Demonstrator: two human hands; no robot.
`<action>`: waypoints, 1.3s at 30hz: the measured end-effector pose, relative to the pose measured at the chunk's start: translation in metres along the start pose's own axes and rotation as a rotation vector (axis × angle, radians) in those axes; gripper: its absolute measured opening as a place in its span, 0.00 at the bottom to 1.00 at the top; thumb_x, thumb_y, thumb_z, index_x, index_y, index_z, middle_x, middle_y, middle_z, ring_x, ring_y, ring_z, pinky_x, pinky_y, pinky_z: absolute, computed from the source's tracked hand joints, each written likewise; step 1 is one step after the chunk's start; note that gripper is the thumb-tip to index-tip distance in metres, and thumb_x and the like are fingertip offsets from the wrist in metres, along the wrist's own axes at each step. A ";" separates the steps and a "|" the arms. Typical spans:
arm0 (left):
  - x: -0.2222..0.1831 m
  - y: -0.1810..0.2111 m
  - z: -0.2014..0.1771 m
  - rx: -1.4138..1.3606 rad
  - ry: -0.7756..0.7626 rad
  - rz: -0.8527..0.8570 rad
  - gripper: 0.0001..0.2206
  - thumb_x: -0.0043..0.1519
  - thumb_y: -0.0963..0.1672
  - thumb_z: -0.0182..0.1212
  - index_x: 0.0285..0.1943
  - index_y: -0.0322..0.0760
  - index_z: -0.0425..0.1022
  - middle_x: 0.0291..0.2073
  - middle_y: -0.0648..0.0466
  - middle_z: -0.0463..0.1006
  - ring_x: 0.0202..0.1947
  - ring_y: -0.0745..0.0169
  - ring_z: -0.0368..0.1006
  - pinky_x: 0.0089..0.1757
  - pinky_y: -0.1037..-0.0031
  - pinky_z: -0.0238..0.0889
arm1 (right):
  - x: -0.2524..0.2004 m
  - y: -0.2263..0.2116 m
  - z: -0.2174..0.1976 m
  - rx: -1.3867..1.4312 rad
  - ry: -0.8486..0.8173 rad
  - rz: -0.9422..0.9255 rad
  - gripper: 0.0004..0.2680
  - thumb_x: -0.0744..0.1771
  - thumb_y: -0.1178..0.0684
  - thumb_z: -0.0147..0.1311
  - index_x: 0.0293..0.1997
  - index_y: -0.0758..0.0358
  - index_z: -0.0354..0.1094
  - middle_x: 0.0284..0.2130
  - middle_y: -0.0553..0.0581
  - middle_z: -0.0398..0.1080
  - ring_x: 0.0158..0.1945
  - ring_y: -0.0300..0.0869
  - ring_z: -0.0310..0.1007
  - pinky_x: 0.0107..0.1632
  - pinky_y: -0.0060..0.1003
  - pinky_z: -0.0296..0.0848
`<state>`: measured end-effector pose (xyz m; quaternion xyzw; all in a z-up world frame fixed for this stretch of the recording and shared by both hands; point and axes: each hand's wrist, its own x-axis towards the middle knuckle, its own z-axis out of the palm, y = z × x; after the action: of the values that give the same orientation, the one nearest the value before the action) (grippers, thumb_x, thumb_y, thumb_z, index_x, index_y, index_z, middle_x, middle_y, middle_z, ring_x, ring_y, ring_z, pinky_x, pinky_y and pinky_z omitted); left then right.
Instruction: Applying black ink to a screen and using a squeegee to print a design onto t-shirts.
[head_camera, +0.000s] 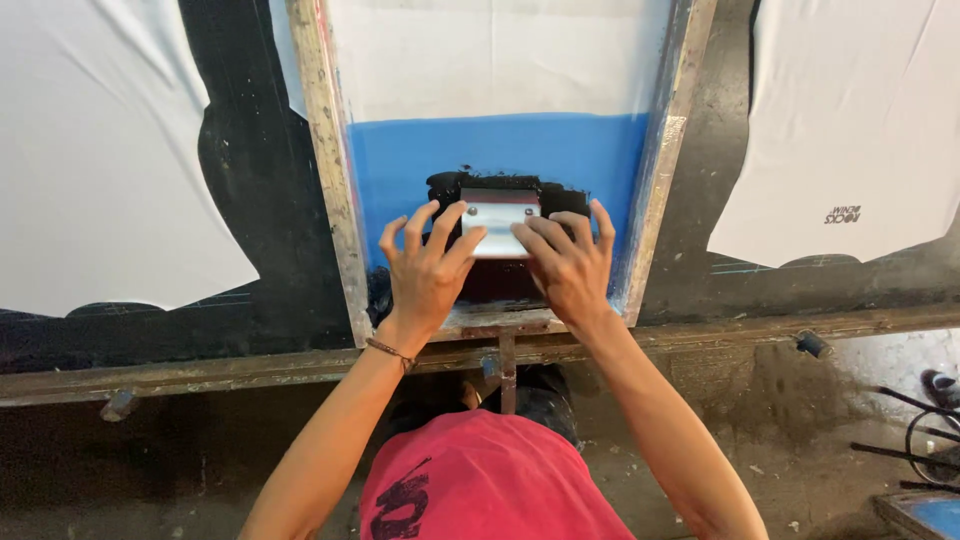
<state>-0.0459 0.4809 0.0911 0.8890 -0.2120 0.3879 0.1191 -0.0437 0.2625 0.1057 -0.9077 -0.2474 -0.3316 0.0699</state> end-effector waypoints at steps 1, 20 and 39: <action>-0.011 0.002 0.005 -0.001 0.000 0.001 0.11 0.60 0.44 0.75 0.48 0.55 0.79 0.60 0.59 0.74 0.64 0.55 0.62 0.58 0.51 0.45 | -0.012 -0.002 0.006 -0.001 0.000 0.001 0.08 0.66 0.49 0.56 0.49 0.43 0.75 0.44 0.44 0.77 0.51 0.40 0.68 0.72 0.55 0.48; -0.009 -0.001 0.017 -0.077 -0.034 -0.049 0.11 0.57 0.44 0.76 0.46 0.53 0.81 0.58 0.58 0.76 0.65 0.54 0.64 0.59 0.50 0.44 | -0.008 0.005 0.016 0.016 0.049 0.008 0.07 0.68 0.47 0.54 0.48 0.44 0.77 0.42 0.46 0.77 0.50 0.42 0.69 0.72 0.58 0.48; -0.074 0.035 -0.026 -0.160 -0.191 -0.086 0.20 0.50 0.44 0.80 0.50 0.54 0.80 0.55 0.61 0.77 0.64 0.54 0.66 0.61 0.49 0.45 | -0.063 -0.026 -0.027 0.123 -0.191 -0.008 0.11 0.61 0.50 0.63 0.47 0.46 0.74 0.41 0.46 0.76 0.49 0.43 0.70 0.71 0.60 0.50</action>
<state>-0.1241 0.4806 0.0552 0.9178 -0.2142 0.2779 0.1856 -0.1134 0.2521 0.0856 -0.9282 -0.2763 -0.2280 0.1003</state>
